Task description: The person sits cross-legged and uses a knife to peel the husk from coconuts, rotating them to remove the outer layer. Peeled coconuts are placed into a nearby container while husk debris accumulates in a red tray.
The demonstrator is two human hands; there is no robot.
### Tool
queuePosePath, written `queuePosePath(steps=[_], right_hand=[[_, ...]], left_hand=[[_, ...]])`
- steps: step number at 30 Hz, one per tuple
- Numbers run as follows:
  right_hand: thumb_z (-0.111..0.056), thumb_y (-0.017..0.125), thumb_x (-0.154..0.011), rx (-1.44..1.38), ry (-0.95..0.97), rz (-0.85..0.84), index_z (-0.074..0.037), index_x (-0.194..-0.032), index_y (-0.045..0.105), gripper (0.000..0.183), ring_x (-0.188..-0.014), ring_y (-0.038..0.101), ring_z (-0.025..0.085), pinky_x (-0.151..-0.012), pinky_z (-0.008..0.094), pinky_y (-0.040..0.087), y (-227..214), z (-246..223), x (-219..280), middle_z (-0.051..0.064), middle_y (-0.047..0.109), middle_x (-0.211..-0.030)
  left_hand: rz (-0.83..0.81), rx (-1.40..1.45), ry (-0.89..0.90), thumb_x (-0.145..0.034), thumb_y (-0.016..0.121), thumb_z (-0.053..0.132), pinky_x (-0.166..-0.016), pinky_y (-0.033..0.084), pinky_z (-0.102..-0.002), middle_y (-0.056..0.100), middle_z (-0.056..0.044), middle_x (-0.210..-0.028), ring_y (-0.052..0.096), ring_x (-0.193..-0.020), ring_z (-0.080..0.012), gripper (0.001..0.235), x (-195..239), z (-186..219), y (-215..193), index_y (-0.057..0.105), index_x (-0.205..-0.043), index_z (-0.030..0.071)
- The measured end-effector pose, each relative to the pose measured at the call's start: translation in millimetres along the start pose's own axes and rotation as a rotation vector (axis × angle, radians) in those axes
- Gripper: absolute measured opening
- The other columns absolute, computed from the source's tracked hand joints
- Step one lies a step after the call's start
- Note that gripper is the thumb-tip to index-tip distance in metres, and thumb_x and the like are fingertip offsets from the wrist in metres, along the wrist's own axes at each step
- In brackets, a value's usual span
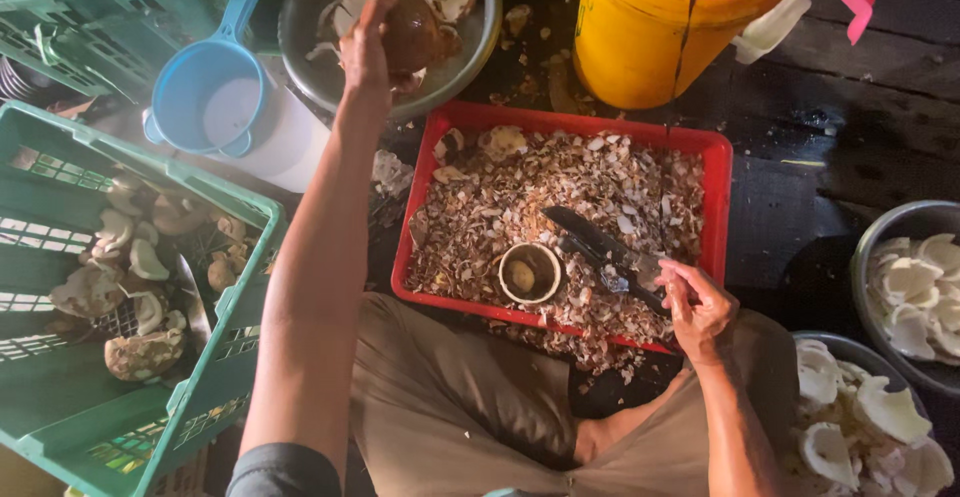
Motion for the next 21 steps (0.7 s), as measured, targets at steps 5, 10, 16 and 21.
queuePosePath(steps=[5, 10, 16, 21], right_hand=[[-0.012, 0.062, -0.105, -0.037, 0.030, 0.022, -0.005, -0.122, 0.072, 0.021, -0.064, 0.059, 0.007, -0.058, 0.021, 0.048, 2, 4, -4, 0.005, 0.072, -0.087], [-0.011, 0.066, -0.104, 0.014, -0.046, -0.029, -0.006, -0.124, 0.073, 0.021, -0.075, 0.064, 0.009, -0.069, 0.023, 0.052, 22, -27, 8, 0.005, 0.077, -0.096], [-0.009, 0.084, -0.090, -0.502, -0.108, -0.313, -0.010, -0.166, 0.027, 0.095, -0.142, 0.050, 0.025, -0.111, 0.039, 0.052, 106, -90, 21, 0.014, 0.044, -0.162], [-0.026, 0.092, -0.071, -0.782, 0.327, -0.303, -0.014, -0.159, 0.030, 0.108, -0.101, 0.065, 0.032, -0.086, 0.048, 0.058, 123, -75, 48, 0.014, 0.055, -0.147]], left_hand=[[-0.471, 0.225, -0.224, -0.073, 0.061, 0.076, -0.046, 0.050, -0.039, 0.074, -0.013, -0.111, 0.077, -0.081, -0.0263, 0.081, 52, -7, 38, 0.070, -0.124, 0.014], [-0.662, 0.597, -0.466, -0.086, 0.056, 0.066, -0.082, 0.064, -0.051, 0.070, -0.015, -0.118, 0.074, -0.103, -0.0327, 0.071, 157, -59, 78, 0.062, -0.128, 0.010], [-0.861, 0.651, -0.638, -0.094, 0.055, 0.072, -0.066, 0.055, -0.044, 0.072, -0.016, -0.118, 0.072, -0.100, -0.0327, 0.073, 285, -140, 104, 0.064, -0.131, 0.010], [-0.670, 0.528, -0.737, -0.088, 0.052, 0.071, -0.080, 0.062, -0.047, 0.072, -0.010, -0.115, 0.073, -0.099, -0.0290, 0.072, 307, -197, 100, 0.062, -0.128, 0.012]])
Point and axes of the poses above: each hand's wrist, its own x-axis away from the middle knuckle, its own y-axis out of the palm, z = x × y, the point moved 9 cm from there along -x, towards the middle knuckle
